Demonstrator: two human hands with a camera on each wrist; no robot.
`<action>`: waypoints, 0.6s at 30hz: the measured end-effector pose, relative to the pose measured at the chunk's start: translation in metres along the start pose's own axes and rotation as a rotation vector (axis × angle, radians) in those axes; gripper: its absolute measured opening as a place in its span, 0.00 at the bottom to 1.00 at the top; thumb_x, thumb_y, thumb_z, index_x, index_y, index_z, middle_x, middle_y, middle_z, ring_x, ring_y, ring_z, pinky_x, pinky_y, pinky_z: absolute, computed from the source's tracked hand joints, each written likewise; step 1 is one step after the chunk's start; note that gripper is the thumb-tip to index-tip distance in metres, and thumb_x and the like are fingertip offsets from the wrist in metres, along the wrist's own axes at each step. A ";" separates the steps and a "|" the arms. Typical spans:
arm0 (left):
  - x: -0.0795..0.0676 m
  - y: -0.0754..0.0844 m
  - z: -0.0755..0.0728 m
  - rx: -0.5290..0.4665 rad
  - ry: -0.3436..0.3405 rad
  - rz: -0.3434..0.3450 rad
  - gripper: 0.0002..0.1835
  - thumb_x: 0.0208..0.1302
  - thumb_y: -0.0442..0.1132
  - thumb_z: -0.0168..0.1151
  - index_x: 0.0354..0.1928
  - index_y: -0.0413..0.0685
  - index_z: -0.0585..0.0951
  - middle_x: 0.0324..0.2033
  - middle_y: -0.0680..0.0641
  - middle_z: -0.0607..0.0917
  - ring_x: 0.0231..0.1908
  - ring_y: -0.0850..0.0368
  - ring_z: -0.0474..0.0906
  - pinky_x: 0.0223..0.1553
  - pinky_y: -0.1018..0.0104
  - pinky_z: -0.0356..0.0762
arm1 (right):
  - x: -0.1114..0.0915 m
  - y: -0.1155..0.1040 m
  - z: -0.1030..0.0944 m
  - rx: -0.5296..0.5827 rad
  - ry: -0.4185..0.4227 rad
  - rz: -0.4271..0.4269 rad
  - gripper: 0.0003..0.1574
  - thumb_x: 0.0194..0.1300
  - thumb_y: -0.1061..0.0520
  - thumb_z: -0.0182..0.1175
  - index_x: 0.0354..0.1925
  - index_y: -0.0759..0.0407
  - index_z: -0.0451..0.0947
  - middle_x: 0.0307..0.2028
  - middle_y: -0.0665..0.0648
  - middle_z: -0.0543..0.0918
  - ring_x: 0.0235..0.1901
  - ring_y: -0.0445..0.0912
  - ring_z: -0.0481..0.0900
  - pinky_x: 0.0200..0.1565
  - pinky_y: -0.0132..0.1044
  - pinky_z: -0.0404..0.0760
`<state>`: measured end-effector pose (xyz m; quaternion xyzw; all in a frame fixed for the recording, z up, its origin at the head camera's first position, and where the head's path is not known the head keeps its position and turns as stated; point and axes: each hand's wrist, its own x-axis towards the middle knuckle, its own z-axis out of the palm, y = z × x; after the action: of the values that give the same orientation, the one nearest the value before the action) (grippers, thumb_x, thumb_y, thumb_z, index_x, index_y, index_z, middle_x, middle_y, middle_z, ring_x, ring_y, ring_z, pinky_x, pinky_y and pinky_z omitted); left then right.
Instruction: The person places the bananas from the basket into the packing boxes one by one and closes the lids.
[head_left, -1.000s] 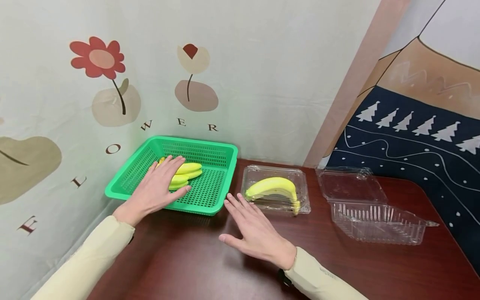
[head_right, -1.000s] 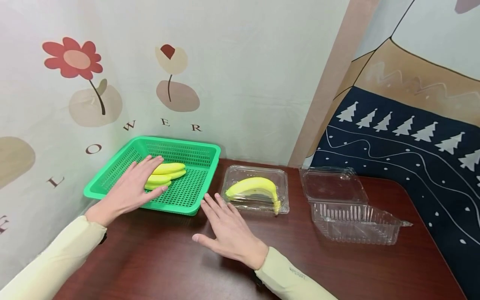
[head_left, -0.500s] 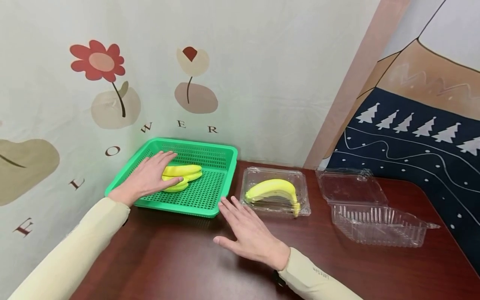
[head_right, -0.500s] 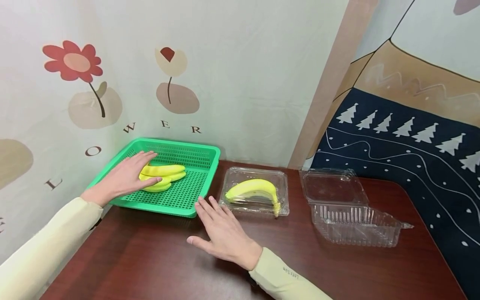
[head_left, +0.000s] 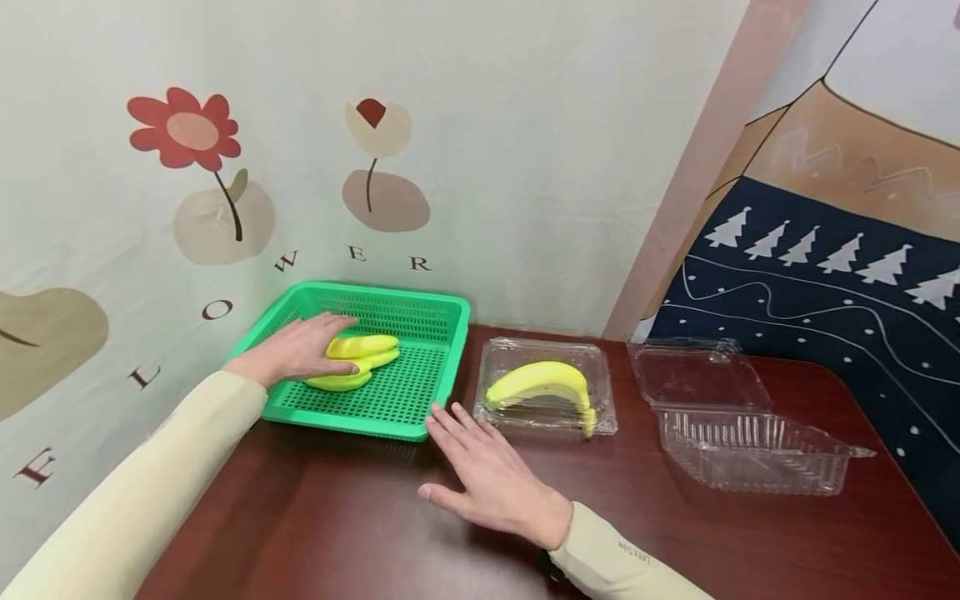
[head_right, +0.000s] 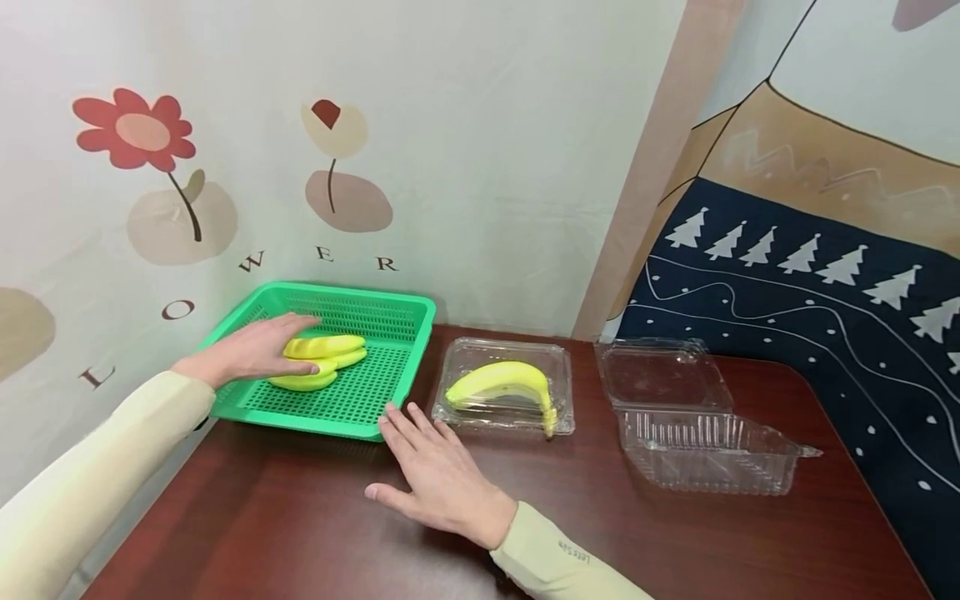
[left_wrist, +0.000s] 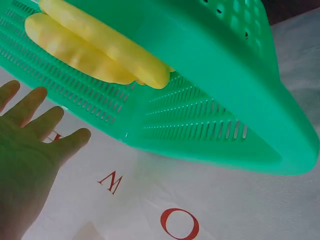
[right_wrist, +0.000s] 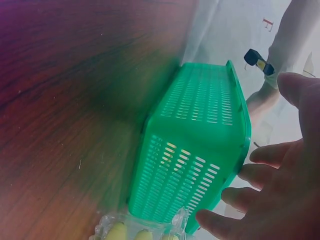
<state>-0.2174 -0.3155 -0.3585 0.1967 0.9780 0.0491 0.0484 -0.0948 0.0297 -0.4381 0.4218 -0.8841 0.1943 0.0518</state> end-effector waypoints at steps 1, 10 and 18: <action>0.001 -0.001 0.001 -0.003 -0.007 -0.004 0.47 0.64 0.61 0.69 0.75 0.37 0.67 0.71 0.29 0.70 0.71 0.26 0.63 0.66 0.23 0.57 | 0.000 0.000 0.000 -0.003 0.001 -0.003 0.51 0.77 0.26 0.43 0.82 0.55 0.52 0.82 0.50 0.47 0.81 0.51 0.44 0.73 0.58 0.62; 0.009 -0.013 0.010 -0.040 -0.058 0.003 0.47 0.63 0.56 0.71 0.76 0.36 0.65 0.69 0.26 0.71 0.67 0.26 0.68 0.65 0.30 0.66 | 0.000 -0.001 0.001 -0.022 -0.005 -0.010 0.50 0.77 0.27 0.43 0.82 0.56 0.54 0.82 0.50 0.46 0.80 0.52 0.48 0.73 0.58 0.61; 0.012 -0.025 0.017 -0.092 -0.081 0.046 0.43 0.60 0.53 0.74 0.72 0.38 0.72 0.65 0.30 0.76 0.64 0.31 0.72 0.62 0.33 0.70 | -0.001 -0.001 0.002 -0.029 -0.006 -0.003 0.50 0.77 0.27 0.43 0.82 0.56 0.54 0.82 0.50 0.45 0.80 0.52 0.48 0.73 0.58 0.62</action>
<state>-0.2355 -0.3321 -0.3791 0.2183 0.9673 0.0870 0.0958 -0.0935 0.0293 -0.4397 0.4229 -0.8864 0.1801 0.0556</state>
